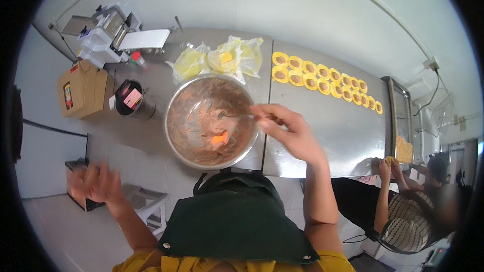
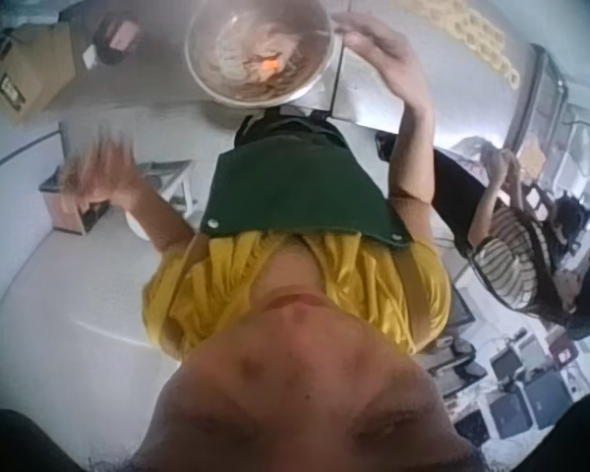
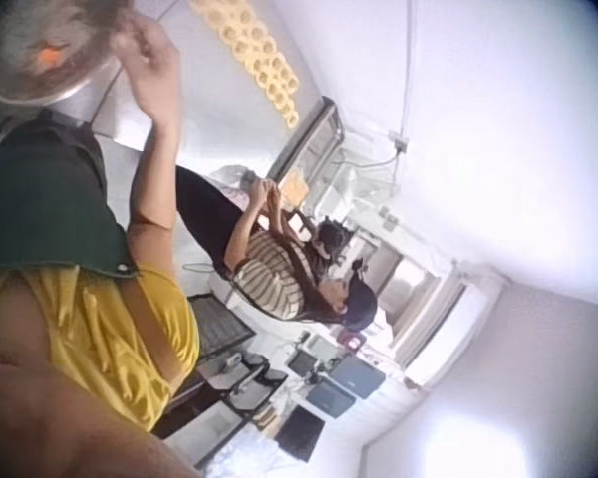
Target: The person scoops a meat mixture from a large metal bowl using an orange spatula and a spoon, then places it onto yellow tortillas arranged on a stainless steel table. The person folds the tortillas into tacos and places them on a tray. Another person assists by arranging the finished tacos.
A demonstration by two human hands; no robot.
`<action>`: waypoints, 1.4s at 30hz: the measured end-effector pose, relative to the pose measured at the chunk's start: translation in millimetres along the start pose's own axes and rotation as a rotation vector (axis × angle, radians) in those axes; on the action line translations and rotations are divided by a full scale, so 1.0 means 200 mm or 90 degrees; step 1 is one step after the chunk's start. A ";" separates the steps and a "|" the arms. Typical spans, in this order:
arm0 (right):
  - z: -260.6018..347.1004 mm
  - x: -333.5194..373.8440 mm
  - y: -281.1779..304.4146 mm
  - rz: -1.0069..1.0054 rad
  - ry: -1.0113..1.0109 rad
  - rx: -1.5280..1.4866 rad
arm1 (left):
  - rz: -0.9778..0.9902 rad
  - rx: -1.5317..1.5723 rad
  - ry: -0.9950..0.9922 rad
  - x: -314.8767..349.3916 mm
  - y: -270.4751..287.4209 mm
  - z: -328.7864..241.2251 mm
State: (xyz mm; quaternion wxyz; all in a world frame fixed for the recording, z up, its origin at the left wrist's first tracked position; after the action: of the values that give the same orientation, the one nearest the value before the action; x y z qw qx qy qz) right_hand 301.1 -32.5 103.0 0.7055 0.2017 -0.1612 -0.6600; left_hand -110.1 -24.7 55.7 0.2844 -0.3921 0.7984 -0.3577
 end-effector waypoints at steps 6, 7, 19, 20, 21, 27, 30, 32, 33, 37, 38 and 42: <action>-0.26 0.07 0.12 -0.206 -0.153 0.149 | -0.271 -0.597 0.243 0.40 0.26 -0.01; -0.31 0.07 0.07 -0.186 -0.176 0.113 | -0.345 -0.852 0.285 0.48 0.32 -0.08; 0.12 0.19 -0.47 0.002 0.179 -0.403 | 0.238 0.104 0.127 -0.26 -0.69 0.64; 0.21 0.22 -0.45 -0.003 0.218 -0.456 | 0.274 0.244 0.194 -0.29 -0.80 0.79; 0.26 0.27 -0.40 -0.008 0.257 -0.513 | 0.268 0.383 0.238 -0.31 -0.84 0.93; 0.07 0.62 -0.08 -0.113 0.160 -0.655 | 0.234 0.672 0.333 -0.39 -1.13 1.44; -0.03 0.82 0.10 -0.171 0.120 -0.599 | 0.198 0.687 0.472 -0.32 -1.25 1.66; -0.08 0.95 0.19 -0.190 0.099 -0.548 | 0.219 0.697 0.532 -0.30 -1.33 1.78; -0.12 0.99 0.22 -0.201 0.097 -0.549 | 0.214 0.701 0.542 -0.29 -1.36 1.84; -0.15 1.09 0.33 -0.193 0.122 -0.531 | 0.247 0.674 0.521 -0.26 -1.49 1.94; -0.17 1.10 0.33 -0.188 0.119 -0.531 | 0.263 0.669 0.514 -0.26 -1.51 1.95; -0.18 1.05 0.27 -0.109 0.120 -0.562 | 0.262 0.667 0.435 -0.26 -1.47 1.94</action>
State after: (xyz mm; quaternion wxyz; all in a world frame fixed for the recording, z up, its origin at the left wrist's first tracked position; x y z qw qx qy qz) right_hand 382.8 -236.5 90.2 0.6784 -0.0466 0.2175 -0.7002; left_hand 326.3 -244.6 71.7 0.2310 0.0947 0.6228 -0.7415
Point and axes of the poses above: each hand's wrist, its own x-axis away from the middle knuckle, its own y-axis out of the back of the hand, z = x × y, the point moved 6 cm from there along -x, towards the middle knuckle, and after that the axes turned 15 degrees about x, right-handed, at the moved point
